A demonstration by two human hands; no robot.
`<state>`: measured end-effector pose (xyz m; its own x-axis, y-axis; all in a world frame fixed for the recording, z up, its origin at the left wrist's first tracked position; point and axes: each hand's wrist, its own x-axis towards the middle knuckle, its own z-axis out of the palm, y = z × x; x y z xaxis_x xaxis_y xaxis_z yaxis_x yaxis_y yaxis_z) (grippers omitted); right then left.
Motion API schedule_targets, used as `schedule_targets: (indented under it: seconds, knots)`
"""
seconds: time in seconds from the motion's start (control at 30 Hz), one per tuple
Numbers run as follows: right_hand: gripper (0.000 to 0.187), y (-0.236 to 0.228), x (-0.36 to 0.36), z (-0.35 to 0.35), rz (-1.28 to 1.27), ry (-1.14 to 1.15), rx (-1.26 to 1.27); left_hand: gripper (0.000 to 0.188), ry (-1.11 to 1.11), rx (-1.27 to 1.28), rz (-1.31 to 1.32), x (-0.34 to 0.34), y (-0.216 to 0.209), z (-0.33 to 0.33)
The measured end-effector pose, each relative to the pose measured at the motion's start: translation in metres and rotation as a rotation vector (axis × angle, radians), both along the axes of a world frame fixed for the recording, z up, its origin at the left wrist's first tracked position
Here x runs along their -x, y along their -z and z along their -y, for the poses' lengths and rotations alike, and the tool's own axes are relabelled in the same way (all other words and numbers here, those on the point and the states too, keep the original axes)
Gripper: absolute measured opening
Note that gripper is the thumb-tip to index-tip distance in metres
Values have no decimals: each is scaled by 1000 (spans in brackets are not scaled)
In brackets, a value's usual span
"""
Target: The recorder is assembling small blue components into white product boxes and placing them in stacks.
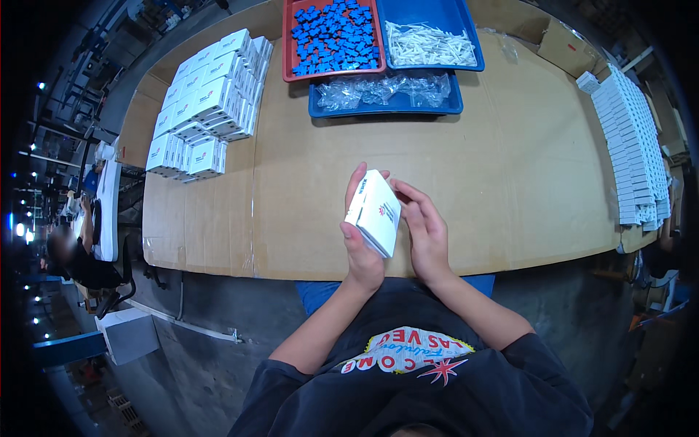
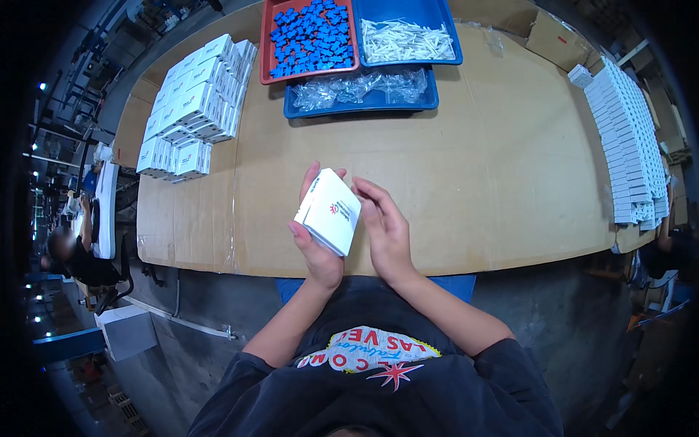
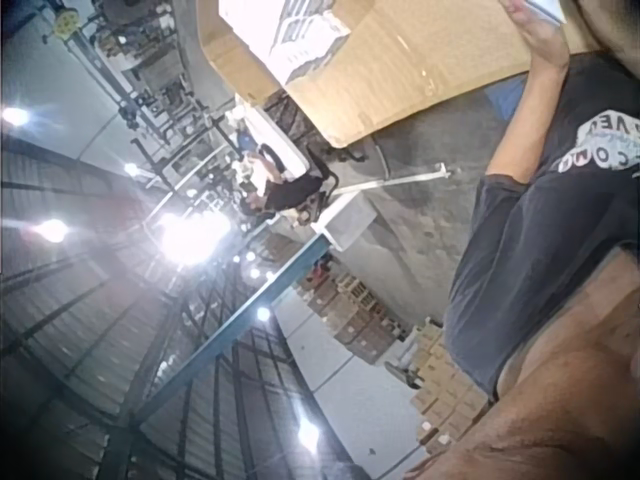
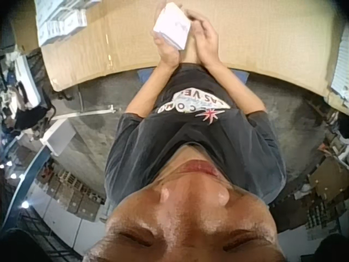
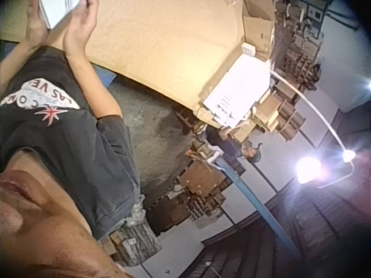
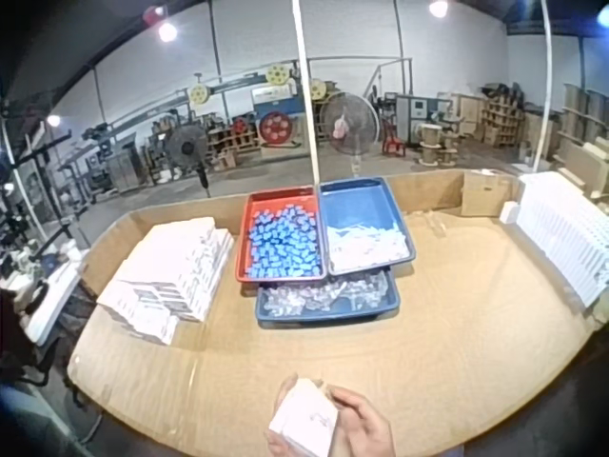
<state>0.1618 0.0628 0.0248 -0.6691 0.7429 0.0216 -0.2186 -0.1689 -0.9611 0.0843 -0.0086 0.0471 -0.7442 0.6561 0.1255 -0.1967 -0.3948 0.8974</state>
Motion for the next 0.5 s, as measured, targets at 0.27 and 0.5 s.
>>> schedule_targets:
  seconds: [0.27,0.5]
  knots:
    - [48,27,-7,-14,-217,-318,834,119,153,5,-116,-5,7,4]
    - [48,2,-10,-19,36,-247,643,99,-23,182,-472,4,30,10]
